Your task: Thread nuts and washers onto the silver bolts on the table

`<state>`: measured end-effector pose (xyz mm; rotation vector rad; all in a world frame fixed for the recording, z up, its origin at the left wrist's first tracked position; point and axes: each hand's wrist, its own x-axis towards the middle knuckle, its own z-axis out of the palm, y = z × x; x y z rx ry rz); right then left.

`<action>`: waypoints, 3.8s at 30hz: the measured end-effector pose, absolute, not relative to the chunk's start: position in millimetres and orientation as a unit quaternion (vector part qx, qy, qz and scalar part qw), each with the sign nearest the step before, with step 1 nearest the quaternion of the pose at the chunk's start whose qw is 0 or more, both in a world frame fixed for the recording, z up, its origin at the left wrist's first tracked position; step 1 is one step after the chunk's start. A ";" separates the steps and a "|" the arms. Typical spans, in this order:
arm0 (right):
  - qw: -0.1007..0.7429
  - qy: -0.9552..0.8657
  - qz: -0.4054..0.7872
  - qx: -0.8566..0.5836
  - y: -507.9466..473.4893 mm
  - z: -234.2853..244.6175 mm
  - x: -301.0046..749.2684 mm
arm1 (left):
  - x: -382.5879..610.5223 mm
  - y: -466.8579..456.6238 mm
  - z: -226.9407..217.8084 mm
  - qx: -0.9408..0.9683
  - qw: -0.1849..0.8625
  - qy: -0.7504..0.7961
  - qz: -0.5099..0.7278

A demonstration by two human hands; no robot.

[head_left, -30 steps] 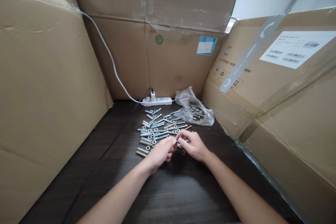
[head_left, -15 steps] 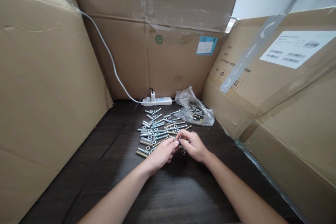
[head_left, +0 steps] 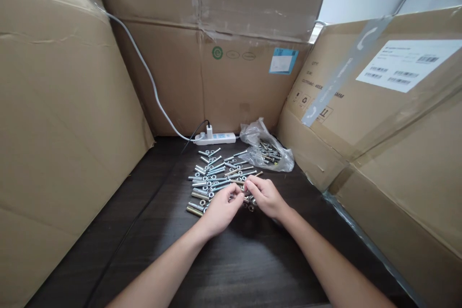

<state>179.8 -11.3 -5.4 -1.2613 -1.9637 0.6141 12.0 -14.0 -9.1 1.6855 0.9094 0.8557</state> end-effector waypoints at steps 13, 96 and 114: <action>0.323 -0.749 0.261 -0.517 -6.8 7.2 199.3 | 7.5 -5.8 -12.8 0.658 0.421 0.491 0.386; 0.461 -0.648 0.164 -0.584 -20.1 21.7 269.7 | 12.4 -24.6 -11.2 0.848 0.313 0.327 0.275; 0.077 -0.647 0.092 -0.753 39.5 -17.7 312.4 | 7.9 -25.9 -4.6 0.890 0.259 0.314 0.208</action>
